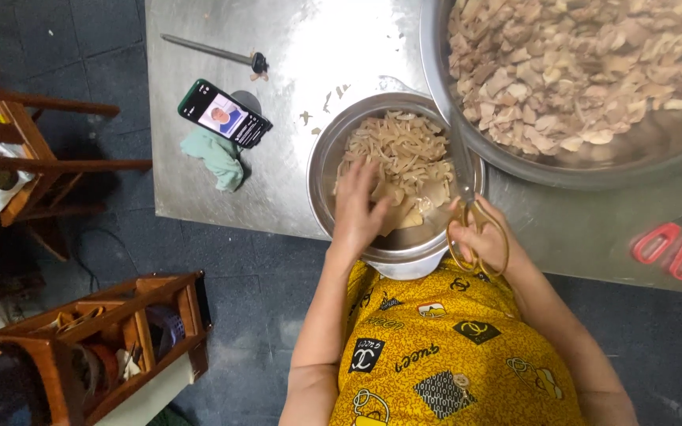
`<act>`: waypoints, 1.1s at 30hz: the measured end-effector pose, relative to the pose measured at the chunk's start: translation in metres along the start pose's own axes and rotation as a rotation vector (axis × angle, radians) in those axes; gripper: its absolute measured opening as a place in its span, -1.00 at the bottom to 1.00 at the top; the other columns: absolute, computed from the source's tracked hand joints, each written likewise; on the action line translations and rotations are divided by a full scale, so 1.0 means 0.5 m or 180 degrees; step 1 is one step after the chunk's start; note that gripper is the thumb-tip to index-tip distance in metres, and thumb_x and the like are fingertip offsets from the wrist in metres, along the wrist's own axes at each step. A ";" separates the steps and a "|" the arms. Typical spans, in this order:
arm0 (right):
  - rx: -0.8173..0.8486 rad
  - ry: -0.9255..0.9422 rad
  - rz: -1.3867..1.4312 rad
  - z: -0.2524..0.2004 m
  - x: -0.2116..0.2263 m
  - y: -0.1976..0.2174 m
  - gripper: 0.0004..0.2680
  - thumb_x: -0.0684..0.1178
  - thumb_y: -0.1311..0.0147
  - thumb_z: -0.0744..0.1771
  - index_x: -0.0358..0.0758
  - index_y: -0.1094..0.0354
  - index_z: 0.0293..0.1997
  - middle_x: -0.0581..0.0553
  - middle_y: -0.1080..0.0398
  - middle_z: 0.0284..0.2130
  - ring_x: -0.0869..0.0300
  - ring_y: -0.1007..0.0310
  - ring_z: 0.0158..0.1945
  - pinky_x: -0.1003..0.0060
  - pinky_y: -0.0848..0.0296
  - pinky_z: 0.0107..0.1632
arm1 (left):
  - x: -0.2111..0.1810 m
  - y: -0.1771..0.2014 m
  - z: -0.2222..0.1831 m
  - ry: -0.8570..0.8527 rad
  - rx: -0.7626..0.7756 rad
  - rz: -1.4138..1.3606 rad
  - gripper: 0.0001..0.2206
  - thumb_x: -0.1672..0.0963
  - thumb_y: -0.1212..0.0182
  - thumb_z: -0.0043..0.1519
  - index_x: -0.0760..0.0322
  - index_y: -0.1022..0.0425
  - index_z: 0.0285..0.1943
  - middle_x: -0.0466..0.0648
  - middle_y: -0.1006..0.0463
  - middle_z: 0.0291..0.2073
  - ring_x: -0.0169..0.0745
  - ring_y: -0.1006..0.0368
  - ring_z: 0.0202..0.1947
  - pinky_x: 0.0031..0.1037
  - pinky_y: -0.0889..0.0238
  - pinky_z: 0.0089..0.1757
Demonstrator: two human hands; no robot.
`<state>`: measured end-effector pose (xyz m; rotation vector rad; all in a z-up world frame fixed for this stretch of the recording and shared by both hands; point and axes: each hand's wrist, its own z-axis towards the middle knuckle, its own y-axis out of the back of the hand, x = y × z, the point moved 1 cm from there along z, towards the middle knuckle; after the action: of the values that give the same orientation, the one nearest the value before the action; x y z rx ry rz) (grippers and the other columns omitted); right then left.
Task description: Cutting pieces of cooked meat into smaller strips using scissors over a metal bowl.
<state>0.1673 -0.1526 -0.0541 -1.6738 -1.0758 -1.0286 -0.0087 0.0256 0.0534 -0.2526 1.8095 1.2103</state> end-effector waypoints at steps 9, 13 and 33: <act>-0.0118 0.0059 0.0717 -0.010 0.040 -0.021 -0.62 -0.27 -0.14 0.24 -0.39 -0.08 0.14 -0.24 -0.38 -0.48 0.21 -0.45 -0.71 0.35 -0.52 -0.63 | 0.199 -0.171 -0.018 0.0068 0.0611 0.0976 -0.89 0.13 -0.27 0.18 0.10 -0.53 -0.15 -0.01 -0.44 -0.17 0.14 -0.52 -0.12 -0.22 -0.42 -0.08; -0.0194 0.0014 0.0674 -0.034 0.048 -0.017 -0.59 -0.29 -0.15 0.23 -0.40 -0.08 0.16 -0.25 -0.38 -0.45 0.20 -0.45 -0.64 0.34 -0.54 -0.59 | 0.139 -0.127 -0.011 0.0507 0.0919 0.0849 -0.62 0.13 -0.24 0.14 0.12 -0.39 0.17 0.10 -0.42 -0.08 0.33 -0.51 -0.04 -0.01 -0.41 -0.02; -0.0670 0.0329 -0.1099 -0.156 0.024 0.049 -0.47 -0.06 -0.40 0.13 -0.34 -0.22 0.15 -0.26 -0.39 -0.43 0.04 -0.34 -0.47 0.19 -0.32 -0.38 | 0.063 -0.081 0.017 0.0465 0.0190 -0.1739 -0.55 0.27 -0.35 0.12 0.33 -0.44 0.23 0.02 -0.49 -0.05 -0.17 -0.39 0.01 -0.30 -0.34 0.09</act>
<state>0.1797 -0.2298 -0.0267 -1.6085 -1.2502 -1.4778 0.0030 0.0218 0.0030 -0.7625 1.7361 0.7645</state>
